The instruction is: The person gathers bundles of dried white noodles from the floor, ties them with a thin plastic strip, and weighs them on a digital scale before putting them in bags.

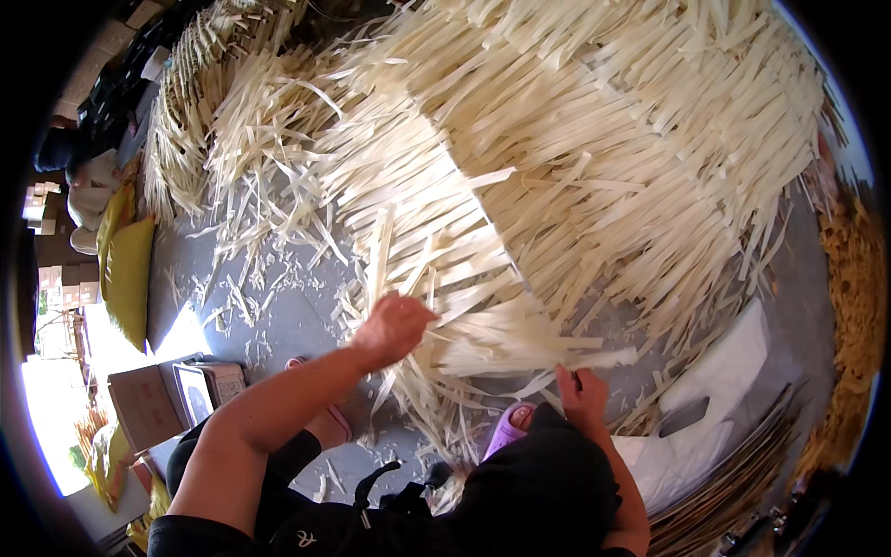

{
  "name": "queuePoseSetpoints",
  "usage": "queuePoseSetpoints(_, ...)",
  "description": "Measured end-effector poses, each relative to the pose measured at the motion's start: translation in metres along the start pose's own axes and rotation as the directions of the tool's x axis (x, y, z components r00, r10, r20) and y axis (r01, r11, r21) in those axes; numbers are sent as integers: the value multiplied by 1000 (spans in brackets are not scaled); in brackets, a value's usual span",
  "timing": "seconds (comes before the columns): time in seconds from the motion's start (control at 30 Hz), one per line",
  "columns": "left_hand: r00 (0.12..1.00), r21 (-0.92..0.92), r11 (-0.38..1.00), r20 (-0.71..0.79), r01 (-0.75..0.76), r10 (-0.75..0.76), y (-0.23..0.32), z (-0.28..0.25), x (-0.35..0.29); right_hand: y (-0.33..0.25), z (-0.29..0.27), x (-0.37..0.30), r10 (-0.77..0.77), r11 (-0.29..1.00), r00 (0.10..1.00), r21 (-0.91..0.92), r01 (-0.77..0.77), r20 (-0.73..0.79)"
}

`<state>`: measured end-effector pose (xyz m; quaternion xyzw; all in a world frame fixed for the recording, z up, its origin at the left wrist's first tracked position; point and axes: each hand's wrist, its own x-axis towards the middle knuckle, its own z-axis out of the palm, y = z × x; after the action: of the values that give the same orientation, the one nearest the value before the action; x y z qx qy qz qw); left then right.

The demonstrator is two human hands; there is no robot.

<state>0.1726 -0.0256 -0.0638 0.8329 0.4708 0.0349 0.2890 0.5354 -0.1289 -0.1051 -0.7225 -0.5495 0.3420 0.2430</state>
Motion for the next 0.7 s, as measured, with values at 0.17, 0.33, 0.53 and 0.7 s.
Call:
queuePoseSetpoints(0.17,838,106,991,-545,81,-10,-40,-78,67,-5,-15,-58,173,947,983,286,-150,-55)
queuePoseSetpoints(0.33,964,240,938,-152,250,-218,-52,-138,92,-11,-41,-89,106,959,990,274,-77,-92)
queuePoseSetpoints(0.53,995,375,924,-94,76,-44,-57,-153,96,-11,-93,-103,-26,976,986,210,61,-167)
queuePoseSetpoints(0.7,996,474,880,-91,27,18,-51,-184,97,-9,-136,-108,-184,983,972,-29,181,-150)
